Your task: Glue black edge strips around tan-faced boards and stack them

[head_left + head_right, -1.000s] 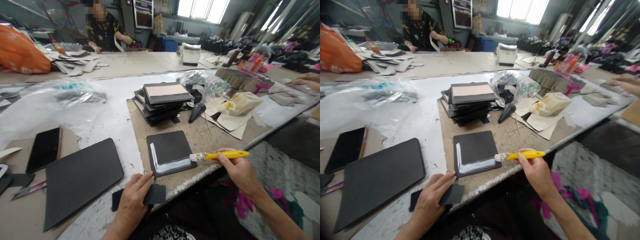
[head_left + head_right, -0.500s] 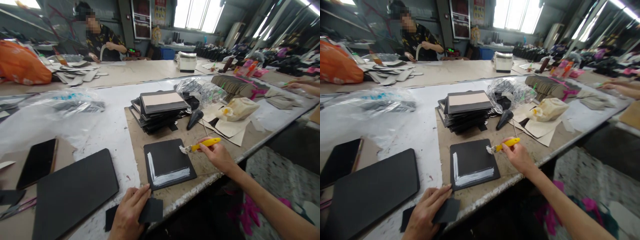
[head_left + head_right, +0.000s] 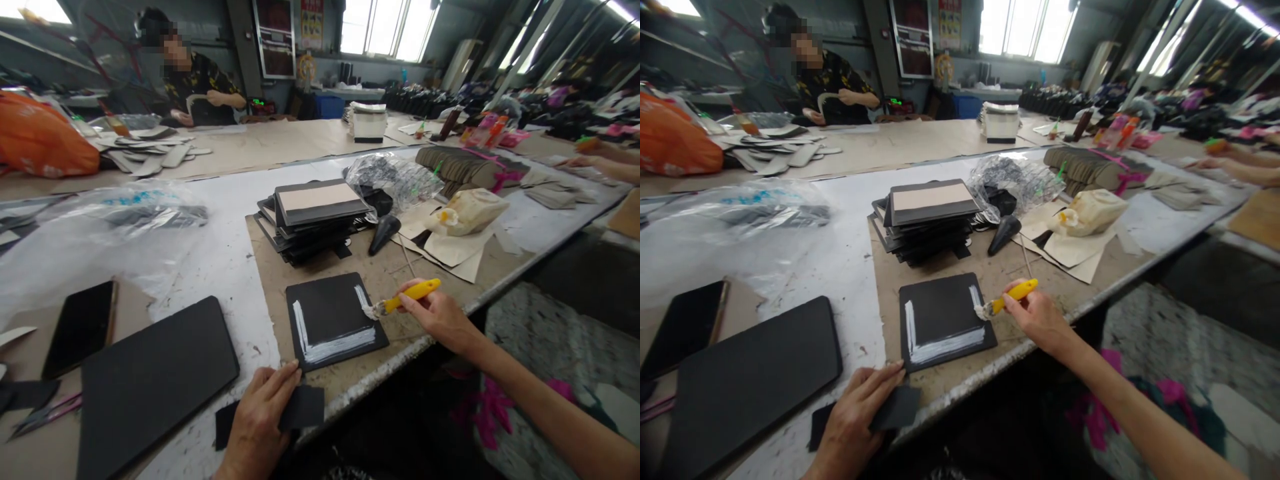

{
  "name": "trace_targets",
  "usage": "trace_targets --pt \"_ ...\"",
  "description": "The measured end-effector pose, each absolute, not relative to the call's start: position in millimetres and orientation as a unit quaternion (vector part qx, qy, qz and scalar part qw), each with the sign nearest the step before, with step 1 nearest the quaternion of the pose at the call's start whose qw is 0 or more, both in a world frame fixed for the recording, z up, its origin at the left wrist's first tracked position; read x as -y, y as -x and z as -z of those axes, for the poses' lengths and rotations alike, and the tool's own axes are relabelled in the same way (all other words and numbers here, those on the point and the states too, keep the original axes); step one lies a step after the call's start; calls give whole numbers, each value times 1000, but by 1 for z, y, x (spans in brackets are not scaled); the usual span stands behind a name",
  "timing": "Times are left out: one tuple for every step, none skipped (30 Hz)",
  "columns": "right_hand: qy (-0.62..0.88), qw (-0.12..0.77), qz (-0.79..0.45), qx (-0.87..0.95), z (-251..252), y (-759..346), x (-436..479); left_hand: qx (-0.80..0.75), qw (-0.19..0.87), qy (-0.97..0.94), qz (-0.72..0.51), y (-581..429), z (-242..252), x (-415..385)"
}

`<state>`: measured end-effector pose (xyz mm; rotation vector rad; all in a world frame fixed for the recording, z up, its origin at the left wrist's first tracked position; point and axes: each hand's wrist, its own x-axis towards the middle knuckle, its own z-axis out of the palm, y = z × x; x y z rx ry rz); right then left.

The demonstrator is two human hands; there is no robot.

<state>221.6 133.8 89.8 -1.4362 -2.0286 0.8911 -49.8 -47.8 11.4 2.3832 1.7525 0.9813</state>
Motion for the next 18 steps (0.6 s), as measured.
trace_targets --pt "525 245 -334 744 -91 -225 -128 -564 16 -762 -317 49 -12 48" --pt "523 245 -339 743 -93 -227 -124 -566 19 -760 -319 49 -14 47" --pt "522 245 -343 741 -94 -230 -119 -567 19 -758 -323 48 -15 47" --pt "523 243 -345 740 -95 -232 -115 -567 19 -757 -324 48 -16 47" --pt "524 241 -346 740 -95 -235 -112 -567 18 -757 -325 48 -16 47" --pt "527 238 -346 739 -96 -237 -109 -567 19 -757 -325 48 -17 47" --pt "529 236 -347 738 -98 -239 -106 -566 21 -757 -325 48 -17 46" --pt "530 236 -349 736 -99 -240 -104 -566 24 -757 -325 48 -18 46" --pt "529 241 -353 733 -100 -241 -103 -566 28 -757 -324 48 -18 46" --pt "526 250 -358 730 -102 -241 -102 -567 33 -757 -323 48 -18 46" --pt "523 262 -363 725 -103 -240 -102 -567 35 -756 -324 47 -19 46" --pt "521 275 -366 720 -103 -238 -104 -568 36 -756 -323 47 -19 46" --pt "519 291 -368 715 -103 -237 -105 -568 36 -756 -323 47 -19 46" --pt "518 306 -370 708 -102 -234 -107 -568 35 -756 -324 47 -19 46" --pt "518 318 -372 702 -101 -232 -109 -567 34 -756 -325 47 -20 46" --pt "517 325 -376 697 -99 -231 -111 -567 33 -756 -326 47 -20 46" --pt "517 326 -379 695 -96 -230 -112 -567 31 -755 -329 47 -20 46" --pt "519 320 -379 697 -94 -230 -112 -567 30 -754 -331 47 -19 46"
